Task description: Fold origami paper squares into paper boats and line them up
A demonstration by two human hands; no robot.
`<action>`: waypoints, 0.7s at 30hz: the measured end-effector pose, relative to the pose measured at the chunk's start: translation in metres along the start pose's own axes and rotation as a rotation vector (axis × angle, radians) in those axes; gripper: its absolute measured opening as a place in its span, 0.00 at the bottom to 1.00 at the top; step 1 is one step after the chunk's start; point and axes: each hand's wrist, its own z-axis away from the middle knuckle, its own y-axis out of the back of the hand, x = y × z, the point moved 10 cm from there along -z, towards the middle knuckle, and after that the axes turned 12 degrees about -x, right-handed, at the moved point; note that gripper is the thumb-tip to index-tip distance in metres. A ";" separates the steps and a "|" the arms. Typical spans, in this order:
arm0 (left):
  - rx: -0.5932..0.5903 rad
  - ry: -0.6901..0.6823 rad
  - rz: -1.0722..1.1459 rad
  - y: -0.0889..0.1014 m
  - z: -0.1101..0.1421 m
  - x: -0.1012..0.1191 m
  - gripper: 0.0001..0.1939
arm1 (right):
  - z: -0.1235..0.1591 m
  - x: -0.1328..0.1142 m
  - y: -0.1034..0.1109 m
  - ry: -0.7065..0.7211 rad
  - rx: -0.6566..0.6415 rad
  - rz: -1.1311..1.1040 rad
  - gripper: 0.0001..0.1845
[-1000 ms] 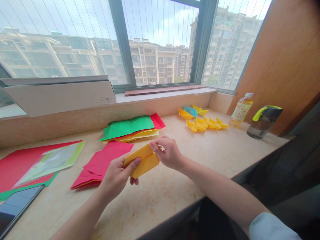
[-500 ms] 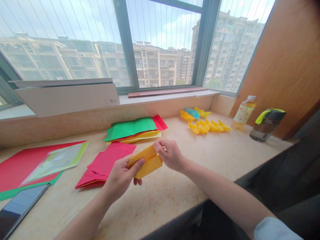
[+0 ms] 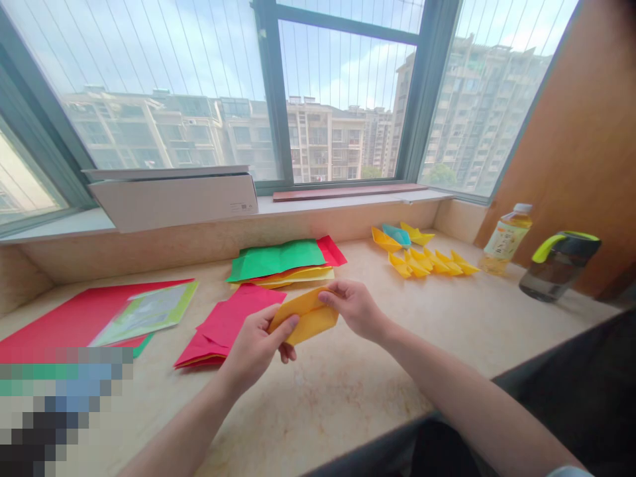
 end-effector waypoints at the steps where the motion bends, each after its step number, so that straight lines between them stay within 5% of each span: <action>1: 0.007 -0.007 0.008 0.002 0.000 0.000 0.20 | 0.000 0.001 0.002 0.001 0.013 -0.025 0.16; 13: 0.000 -0.041 0.044 0.001 -0.002 -0.002 0.19 | 0.004 -0.001 0.004 -0.025 0.017 -0.035 0.23; 18: 0.082 -0.080 0.057 0.013 -0.001 -0.002 0.19 | 0.000 0.002 -0.018 -0.022 -0.184 -0.132 0.21; 21: 0.083 -0.076 0.053 0.015 -0.001 -0.004 0.21 | 0.000 0.004 -0.019 -0.012 -0.178 -0.104 0.19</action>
